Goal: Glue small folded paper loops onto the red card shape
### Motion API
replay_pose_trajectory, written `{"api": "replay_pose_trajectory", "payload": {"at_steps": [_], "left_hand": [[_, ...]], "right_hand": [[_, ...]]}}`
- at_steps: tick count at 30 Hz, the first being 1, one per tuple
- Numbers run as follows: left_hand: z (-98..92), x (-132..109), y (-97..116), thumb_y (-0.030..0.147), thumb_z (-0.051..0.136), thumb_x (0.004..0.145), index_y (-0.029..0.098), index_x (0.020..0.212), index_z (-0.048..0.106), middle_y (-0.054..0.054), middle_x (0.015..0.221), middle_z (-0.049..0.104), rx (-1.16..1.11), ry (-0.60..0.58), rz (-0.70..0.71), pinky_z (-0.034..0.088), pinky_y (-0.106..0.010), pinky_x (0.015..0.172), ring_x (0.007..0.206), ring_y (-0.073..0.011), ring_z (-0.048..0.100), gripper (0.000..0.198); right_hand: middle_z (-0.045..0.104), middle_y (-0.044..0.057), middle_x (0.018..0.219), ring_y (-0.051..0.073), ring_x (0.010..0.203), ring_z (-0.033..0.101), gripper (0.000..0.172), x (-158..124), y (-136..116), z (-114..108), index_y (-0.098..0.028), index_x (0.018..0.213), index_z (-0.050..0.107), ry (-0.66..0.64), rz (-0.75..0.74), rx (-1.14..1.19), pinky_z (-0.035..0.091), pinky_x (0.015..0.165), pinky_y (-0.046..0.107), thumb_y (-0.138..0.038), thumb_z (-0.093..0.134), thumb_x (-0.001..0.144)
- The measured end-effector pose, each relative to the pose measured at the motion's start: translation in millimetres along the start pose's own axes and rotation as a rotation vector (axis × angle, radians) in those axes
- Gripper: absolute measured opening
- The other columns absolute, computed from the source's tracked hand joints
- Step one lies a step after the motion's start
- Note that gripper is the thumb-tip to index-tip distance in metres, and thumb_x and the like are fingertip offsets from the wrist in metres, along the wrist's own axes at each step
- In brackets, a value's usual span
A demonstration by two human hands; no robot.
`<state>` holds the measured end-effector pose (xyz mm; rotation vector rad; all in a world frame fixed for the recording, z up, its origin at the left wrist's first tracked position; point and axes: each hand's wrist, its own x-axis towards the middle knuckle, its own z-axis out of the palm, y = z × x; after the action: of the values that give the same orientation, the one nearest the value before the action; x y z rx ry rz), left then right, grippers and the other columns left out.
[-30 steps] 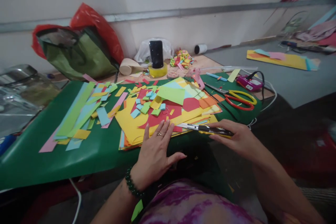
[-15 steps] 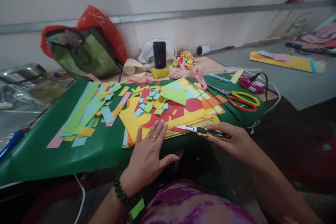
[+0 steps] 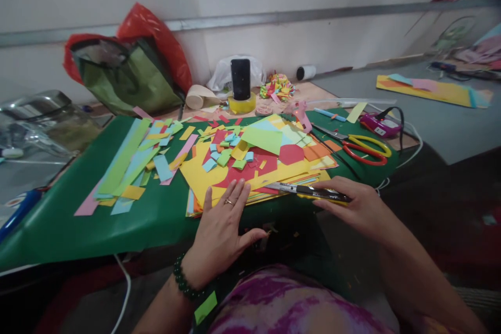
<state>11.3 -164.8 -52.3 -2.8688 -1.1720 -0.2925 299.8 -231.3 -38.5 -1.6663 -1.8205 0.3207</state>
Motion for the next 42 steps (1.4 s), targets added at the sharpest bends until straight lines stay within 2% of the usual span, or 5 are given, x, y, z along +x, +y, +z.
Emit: {"api": "replay_pose_trajectory", "payload": {"at_steps": [11, 17, 23, 35, 42], "left_hand": [[8.4, 8.7, 18.8, 0.076, 0.028, 0.084, 0.017, 0.147, 0.038, -0.013, 0.149, 0.044, 0.014, 0.054, -0.021, 0.015, -0.057, 0.116, 0.135, -0.0298, 0.042, 0.087], [11.0, 6.9, 16.4, 0.076, 0.030, 0.083, 0.019, 0.148, 0.037, -0.013, 0.148, 0.045, 0.036, 0.073, -0.004, 0.015, -0.056, 0.116, 0.135, -0.0303, 0.042, 0.087], [10.5, 7.6, 16.6, 0.078, 0.024, 0.082, 0.015, 0.147, 0.036, -0.016, 0.148, 0.043, 0.030, 0.066, 0.011, 0.012, -0.057, 0.116, 0.135, -0.0300, 0.042, 0.091], [8.9, 8.5, 16.5, 0.076, 0.030, 0.083, 0.015, 0.147, 0.036, -0.016, 0.149, 0.042, 0.000, 0.038, -0.001, 0.014, -0.059, 0.116, 0.136, -0.0309, 0.041, 0.089], [3.8, -0.3, 3.1, 0.074, 0.029, 0.085, 0.014, 0.149, 0.033, -0.018, 0.149, 0.042, -0.013, 0.029, 0.006, 0.011, -0.058, 0.117, 0.139, -0.0295, 0.036, 0.088]], "right_hand": [[0.074, 0.007, 0.095, 0.022, 0.086, 0.070, 0.028, 4.8, 1.8, 8.2, -0.022, 0.099, 0.072, -0.005, -0.028, -0.006, 0.057, 0.077, 0.033, -0.042, 0.060, 0.084], [0.073, 0.007, 0.092, 0.021, 0.083, 0.070, 0.027, 1.6, 4.9, 6.5, -0.022, 0.098, 0.072, -0.009, -0.036, 0.010, 0.057, 0.076, 0.032, -0.042, 0.060, 0.085], [0.073, 0.007, 0.090, 0.021, 0.081, 0.070, 0.026, 1.2, 2.8, 6.5, -0.022, 0.097, 0.072, -0.015, -0.044, 0.016, 0.057, 0.073, 0.031, -0.041, 0.060, 0.085], [0.074, 0.008, 0.097, 0.023, 0.089, 0.071, 0.027, -2.1, -4.2, 11.4, -0.021, 0.099, 0.072, -0.001, -0.018, 0.050, 0.058, 0.081, 0.034, -0.041, 0.061, 0.084], [0.075, 0.008, 0.099, 0.025, 0.090, 0.071, 0.033, -6.4, -2.4, 15.0, -0.022, 0.098, 0.073, 0.026, 0.026, 0.062, 0.058, 0.081, 0.036, -0.048, 0.060, 0.083]]}}
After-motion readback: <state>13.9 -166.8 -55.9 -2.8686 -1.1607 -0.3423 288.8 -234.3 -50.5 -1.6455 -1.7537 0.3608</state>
